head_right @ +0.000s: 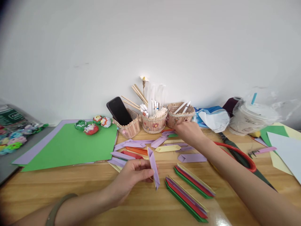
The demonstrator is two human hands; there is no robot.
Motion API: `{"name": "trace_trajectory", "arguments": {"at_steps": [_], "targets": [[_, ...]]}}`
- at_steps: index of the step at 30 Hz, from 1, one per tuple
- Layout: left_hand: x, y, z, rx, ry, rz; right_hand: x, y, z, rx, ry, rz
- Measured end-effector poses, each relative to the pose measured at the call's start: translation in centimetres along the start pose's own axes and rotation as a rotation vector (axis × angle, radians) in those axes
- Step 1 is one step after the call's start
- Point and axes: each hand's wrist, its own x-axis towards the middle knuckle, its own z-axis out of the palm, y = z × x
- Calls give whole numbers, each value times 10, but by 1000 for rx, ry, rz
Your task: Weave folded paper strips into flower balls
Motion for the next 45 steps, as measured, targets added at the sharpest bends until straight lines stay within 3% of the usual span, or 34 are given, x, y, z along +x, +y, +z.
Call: {"name": "trace_trajectory", "arguments": {"at_steps": [10,16,21,28,31,36,39,42,45], "targets": [[0,-1,1,2,-1,4,-8,5,-16,185,56,37],[2,-1,0,15,11,30,-11,9,-23,354,199,121],[1,1,1,-22,45,91,-31,-10,-32,507,223,142],[1,1,-1,-90,61,138,-57,-43,-48,919,92,218],[0,1,-1,-108,61,153,-67,-59,-54,1058,51,145],[0,2,0,-100,51,185,-83,-90,-49,802,134,-77],[0,2,-1,-77,48,197,-87,-99,-42,764,190,-170],[1,3,-2,-69,58,195,-85,-100,-43,835,141,-203],[2,3,-1,-115,66,195,-81,-97,-51,901,6,-199]]}}
